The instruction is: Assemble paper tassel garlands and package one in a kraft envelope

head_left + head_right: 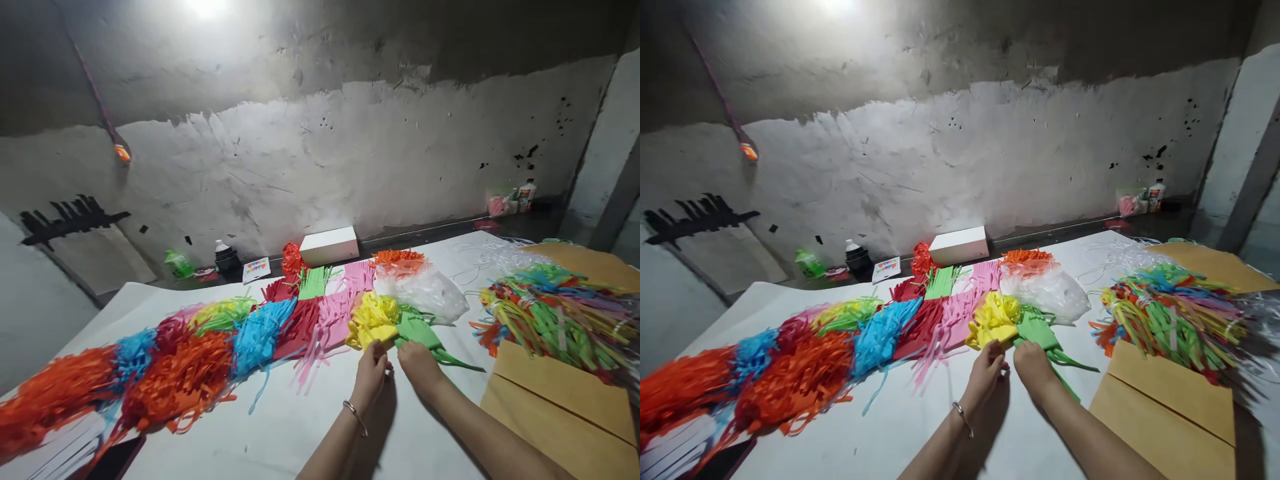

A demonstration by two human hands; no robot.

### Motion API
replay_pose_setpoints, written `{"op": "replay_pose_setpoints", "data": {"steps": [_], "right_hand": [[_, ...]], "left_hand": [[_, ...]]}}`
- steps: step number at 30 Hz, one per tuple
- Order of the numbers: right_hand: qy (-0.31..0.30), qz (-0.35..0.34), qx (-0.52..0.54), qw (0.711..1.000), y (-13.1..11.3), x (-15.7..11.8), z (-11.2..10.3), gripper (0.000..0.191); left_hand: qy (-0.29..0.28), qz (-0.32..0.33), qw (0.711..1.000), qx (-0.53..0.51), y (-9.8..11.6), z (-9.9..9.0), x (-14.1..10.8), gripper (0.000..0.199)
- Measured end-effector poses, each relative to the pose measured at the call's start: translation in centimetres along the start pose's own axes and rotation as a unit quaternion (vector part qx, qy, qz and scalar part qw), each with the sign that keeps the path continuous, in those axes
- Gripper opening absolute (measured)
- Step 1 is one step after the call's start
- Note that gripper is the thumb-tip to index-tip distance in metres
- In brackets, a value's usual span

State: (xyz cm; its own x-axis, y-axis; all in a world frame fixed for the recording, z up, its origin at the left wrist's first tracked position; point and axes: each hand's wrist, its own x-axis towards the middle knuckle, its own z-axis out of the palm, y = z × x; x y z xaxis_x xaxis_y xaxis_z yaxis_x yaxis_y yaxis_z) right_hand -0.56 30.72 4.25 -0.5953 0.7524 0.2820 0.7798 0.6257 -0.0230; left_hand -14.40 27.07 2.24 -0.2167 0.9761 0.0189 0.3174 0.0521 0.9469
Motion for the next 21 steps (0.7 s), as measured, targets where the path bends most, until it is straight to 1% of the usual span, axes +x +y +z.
{"op": "replay_pose_setpoints", "data": {"steps": [3, 5, 6, 8, 10, 11, 13, 15, 17, 21], "right_hand": [[-0.017, 0.011, -0.017, 1.000, 2.4, -1.8, -0.3, 0.023], [-0.019, 0.033, -0.021, 0.999, 3.8, -2.7, -0.6, 0.029], [-0.019, 0.047, -0.020, 0.998, 4.2, -2.9, -0.8, 0.030], [-0.016, 0.076, -0.015, 0.997, 4.5, -2.5, -1.0, 0.027], [-0.014, 0.099, -0.007, 0.995, 4.2, -1.4, -1.0, 0.022], [-0.016, 0.110, -0.003, 0.994, 4.0, -0.8, -0.9, 0.022], [-0.023, 0.128, 0.006, 0.991, 3.6, 0.2, -0.6, 0.031], [-0.028, 0.146, 0.026, 0.989, 3.9, 0.7, -0.5, 0.039], [-0.024, 0.166, 0.061, 0.984, 4.8, 0.7, -0.4, 0.037], [0.006, 0.234, 0.152, 0.960, 7.3, 0.4, -0.4, 0.018]], "left_hand": [[0.029, -0.011, 0.999, -0.018, -0.9, -0.6, 1.3, 0.051], [0.027, -0.011, 0.999, -0.024, -1.0, -0.7, 1.8, 0.050], [0.018, -0.009, 0.999, -0.025, -1.0, -0.6, 2.0, 0.046], [-0.008, 0.001, 1.000, -0.020, -0.7, -0.2, 2.3, 0.034], [-0.035, 0.017, 0.999, -0.004, -0.3, 0.4, 2.6, 0.025], [-0.047, 0.027, 0.998, 0.007, 0.0, 0.7, 2.7, 0.022], [-0.075, 0.045, 0.996, 0.031, 0.6, 1.1, 2.8, 0.020], [-0.107, 0.058, 0.991, 0.054, 1.2, 1.1, 2.9, 0.019], [-0.131, 0.066, 0.986, 0.075, 1.7, 1.0, 3.0, 0.020], [-0.145, 0.087, 0.979, 0.111, 2.4, 1.1, 3.6, 0.022]]}}
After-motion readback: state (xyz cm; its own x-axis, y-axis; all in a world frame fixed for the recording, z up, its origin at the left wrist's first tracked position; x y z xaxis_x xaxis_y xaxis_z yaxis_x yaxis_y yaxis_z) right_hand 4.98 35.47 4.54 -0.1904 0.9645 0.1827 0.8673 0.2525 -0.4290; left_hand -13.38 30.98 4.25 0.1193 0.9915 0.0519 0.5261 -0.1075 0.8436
